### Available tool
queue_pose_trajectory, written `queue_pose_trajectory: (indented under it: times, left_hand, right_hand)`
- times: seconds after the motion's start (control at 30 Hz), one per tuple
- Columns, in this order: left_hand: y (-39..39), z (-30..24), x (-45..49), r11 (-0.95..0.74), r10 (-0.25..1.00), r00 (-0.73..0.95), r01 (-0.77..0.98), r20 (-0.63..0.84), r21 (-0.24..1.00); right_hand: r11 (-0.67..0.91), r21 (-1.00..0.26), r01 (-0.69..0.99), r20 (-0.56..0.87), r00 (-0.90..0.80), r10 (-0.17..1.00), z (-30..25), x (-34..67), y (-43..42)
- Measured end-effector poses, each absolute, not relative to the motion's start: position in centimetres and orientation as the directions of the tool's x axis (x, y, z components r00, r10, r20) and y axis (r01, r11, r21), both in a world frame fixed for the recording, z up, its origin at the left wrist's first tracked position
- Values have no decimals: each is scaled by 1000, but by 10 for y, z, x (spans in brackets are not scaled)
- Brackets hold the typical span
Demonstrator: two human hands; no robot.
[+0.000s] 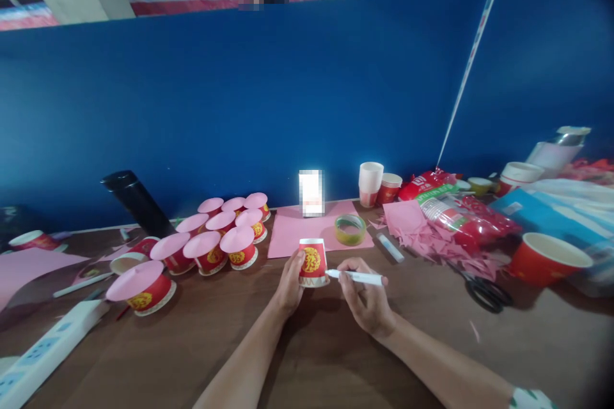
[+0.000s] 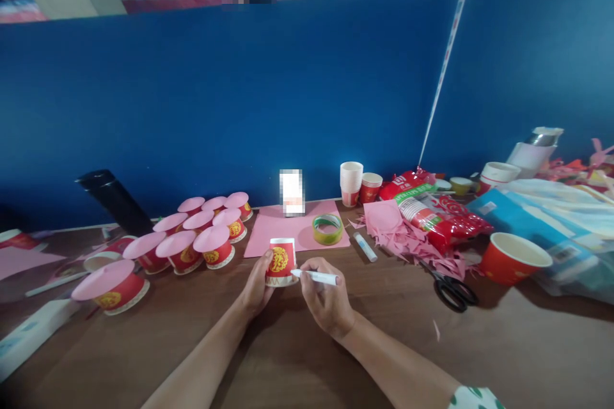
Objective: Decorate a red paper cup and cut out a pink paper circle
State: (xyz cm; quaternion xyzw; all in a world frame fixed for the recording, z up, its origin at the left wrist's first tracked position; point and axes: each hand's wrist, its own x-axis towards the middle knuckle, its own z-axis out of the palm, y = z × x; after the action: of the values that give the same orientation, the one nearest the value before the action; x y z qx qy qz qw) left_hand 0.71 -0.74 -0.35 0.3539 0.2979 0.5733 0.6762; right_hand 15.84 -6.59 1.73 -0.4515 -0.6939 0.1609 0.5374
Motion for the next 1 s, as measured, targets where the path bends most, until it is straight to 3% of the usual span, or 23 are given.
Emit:
queue_pose_trajectory:
  times: [0.27, 1.0]
  left_hand:
    - [-8, 0, 8, 44, 978, 194, -555, 77, 831]
    - [-7, 0, 8, 81, 983, 183, -549, 25, 832]
  right_hand:
    - [564, -649, 510, 649, -14, 760, 21, 159, -64]
    - [555, -683, 475, 630, 0, 776, 15, 159, -63]
